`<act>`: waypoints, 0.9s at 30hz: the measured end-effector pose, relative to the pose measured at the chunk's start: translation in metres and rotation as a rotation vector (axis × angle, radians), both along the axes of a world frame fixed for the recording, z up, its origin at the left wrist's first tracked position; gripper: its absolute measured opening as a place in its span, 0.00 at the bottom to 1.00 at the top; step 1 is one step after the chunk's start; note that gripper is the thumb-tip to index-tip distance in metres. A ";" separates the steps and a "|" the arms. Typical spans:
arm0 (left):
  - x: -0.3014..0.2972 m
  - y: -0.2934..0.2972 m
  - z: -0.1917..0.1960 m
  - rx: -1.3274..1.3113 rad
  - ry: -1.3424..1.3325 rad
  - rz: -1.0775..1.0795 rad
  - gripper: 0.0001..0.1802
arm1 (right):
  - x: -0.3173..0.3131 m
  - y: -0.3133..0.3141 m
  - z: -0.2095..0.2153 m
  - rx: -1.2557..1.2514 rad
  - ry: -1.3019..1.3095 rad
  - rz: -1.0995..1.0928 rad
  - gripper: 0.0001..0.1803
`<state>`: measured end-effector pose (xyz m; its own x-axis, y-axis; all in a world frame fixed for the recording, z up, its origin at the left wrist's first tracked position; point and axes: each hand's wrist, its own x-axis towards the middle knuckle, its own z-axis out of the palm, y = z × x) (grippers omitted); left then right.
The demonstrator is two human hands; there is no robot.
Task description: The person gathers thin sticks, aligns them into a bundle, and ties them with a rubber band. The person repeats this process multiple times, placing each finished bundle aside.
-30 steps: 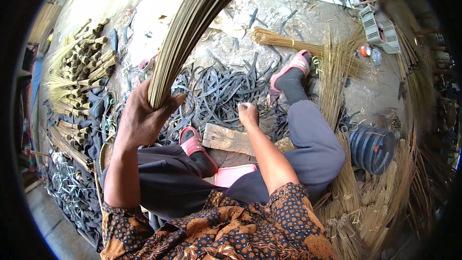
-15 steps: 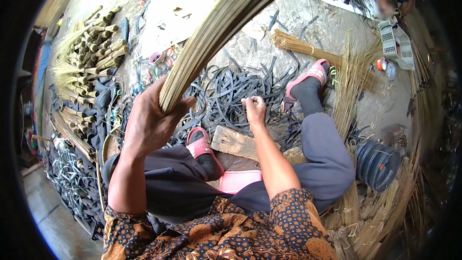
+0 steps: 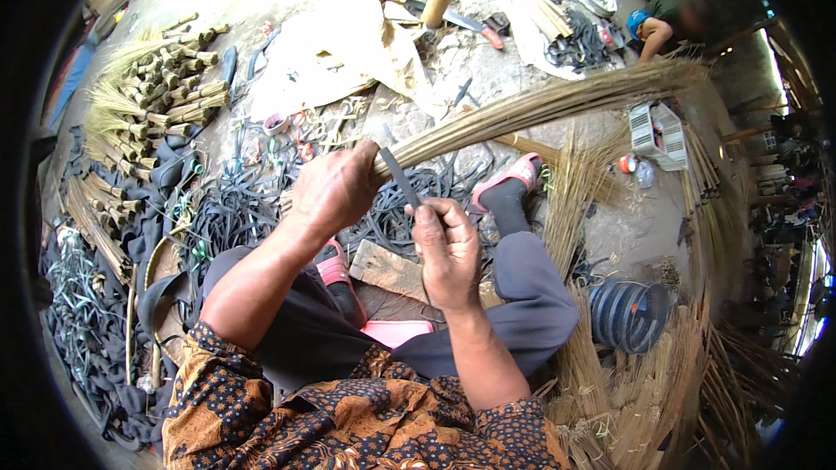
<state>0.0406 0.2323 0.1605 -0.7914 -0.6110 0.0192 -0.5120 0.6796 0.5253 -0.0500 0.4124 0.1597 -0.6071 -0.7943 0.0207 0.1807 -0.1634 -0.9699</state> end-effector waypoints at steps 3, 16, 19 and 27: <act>-0.003 0.018 0.002 -0.026 0.051 -0.042 0.24 | 0.013 -0.009 0.009 0.095 0.119 -0.149 0.10; 0.011 0.022 0.003 0.024 0.070 -0.084 0.17 | 0.020 -0.005 0.003 0.189 0.074 -0.090 0.12; 0.019 0.012 0.008 0.162 0.083 -0.085 0.18 | 0.016 0.017 -0.007 0.241 0.172 0.054 0.13; 0.037 0.028 0.021 0.856 0.247 -0.476 0.14 | -0.035 0.045 -0.021 0.433 0.980 0.051 0.09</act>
<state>0.0777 0.2599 0.1817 -0.9897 -0.1179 -0.0815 -0.0967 0.1296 0.9868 -0.0846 0.4574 0.1384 -0.4446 -0.8751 0.1912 -0.7112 0.2151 -0.6693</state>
